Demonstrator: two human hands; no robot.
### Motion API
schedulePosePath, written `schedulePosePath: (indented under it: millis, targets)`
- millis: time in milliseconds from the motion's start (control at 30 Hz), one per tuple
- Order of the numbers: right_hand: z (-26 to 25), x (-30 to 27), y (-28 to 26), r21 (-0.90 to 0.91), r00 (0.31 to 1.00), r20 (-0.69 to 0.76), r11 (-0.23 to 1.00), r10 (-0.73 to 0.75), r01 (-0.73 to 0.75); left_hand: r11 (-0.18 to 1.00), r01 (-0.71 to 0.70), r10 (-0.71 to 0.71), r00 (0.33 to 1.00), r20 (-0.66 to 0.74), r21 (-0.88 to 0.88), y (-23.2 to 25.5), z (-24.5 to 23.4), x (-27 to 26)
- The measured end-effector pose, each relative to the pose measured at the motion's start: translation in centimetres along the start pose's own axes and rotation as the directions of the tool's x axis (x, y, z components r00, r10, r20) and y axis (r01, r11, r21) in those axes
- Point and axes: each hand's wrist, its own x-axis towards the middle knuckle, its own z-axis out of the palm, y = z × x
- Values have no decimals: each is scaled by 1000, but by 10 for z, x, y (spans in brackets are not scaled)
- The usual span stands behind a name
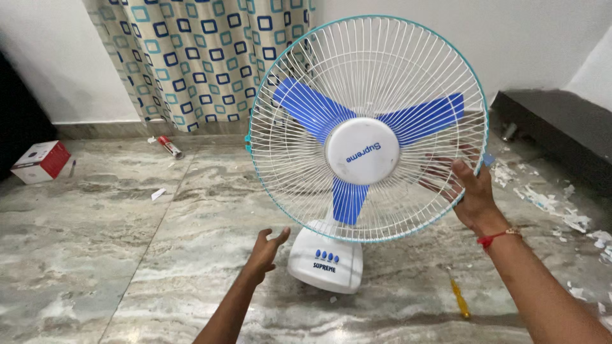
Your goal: The person disassembles a table fan by first removing the front grill, then the rear grill, and finally detaching the fan blades from the motor hub. A screwdriver is used to loosen the grill fastener.
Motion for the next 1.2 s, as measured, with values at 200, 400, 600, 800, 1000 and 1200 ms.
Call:
schedulePosePath:
  millis: [200,400,600,800,1000,1200]
  targets:
    - [6,-4,-4,48,999,-43,999,20,-18,881,187,-116,976,185,-435,-29,40,-7]
    - [7,-1,-10,75,999,-12,996,41,-40,652,166,-106,986,129,-740,-44,77,6]
    - [-4,-10,-15,79,997,72,996,35,-41,669,93,-34,995,95,-738,-37,66,34]
    - [-23,-21,-17,81,999,12,995,53,-54,688,-100,114,993,-28,-718,-17,60,38]
    - [-37,-42,-11,190,999,-19,981,35,-31,683,-156,96,988,-124,-713,21,52,27]
    - [-43,-64,-2,194,996,-60,979,72,-60,813,-222,197,975,-104,-538,41,23,23]
